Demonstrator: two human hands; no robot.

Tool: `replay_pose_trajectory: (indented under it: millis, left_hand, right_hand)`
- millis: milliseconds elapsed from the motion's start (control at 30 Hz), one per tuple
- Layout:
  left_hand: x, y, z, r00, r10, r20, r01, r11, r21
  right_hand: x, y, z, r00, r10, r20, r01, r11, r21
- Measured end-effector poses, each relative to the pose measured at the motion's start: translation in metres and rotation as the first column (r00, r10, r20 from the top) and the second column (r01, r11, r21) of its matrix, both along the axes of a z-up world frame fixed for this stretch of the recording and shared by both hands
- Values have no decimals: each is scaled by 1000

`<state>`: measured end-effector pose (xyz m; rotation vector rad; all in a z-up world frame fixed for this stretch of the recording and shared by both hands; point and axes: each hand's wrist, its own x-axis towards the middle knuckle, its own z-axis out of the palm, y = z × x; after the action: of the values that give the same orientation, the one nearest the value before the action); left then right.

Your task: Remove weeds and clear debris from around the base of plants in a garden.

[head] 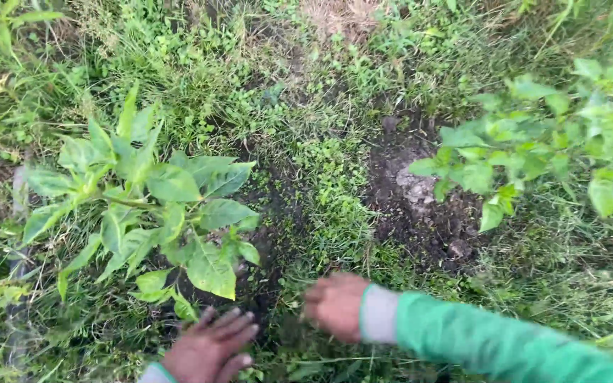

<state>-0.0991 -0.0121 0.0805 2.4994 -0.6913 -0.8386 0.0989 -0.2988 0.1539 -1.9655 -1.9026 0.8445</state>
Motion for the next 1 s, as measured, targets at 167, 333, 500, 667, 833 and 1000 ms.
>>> replay_pose_trajectory:
  millis: [167,333,500,667,833,1000]
  left_hand:
    - [61,-20,141,936,341,92,-347,936,63]
    - [130,-79,243,936,350,41,-348,900,261]
    - [217,-146,309,945,302,125,-322,926,197]
    - [306,-201,350,973,159,169,-212,908,361]
    - [390,-209,341,964,-18,266,-128,844,520]
    - [474,-197,308,961,-109,253,-83,761,644]
  right_hand:
    - [114,-64,101,873,61,485,40,980,-195]
    - [155,-107,191,909,-91,407,249,901,-355]
    - [169,-157,188,950,-230,210,253,963,-90]
    - [170,-168,200,965,-259,43,262,963,-58]
    - [184,-198,192,956,-286,-66,292,948,127]
    - [202,-170,225,762,-537,-362,572,820,-14]
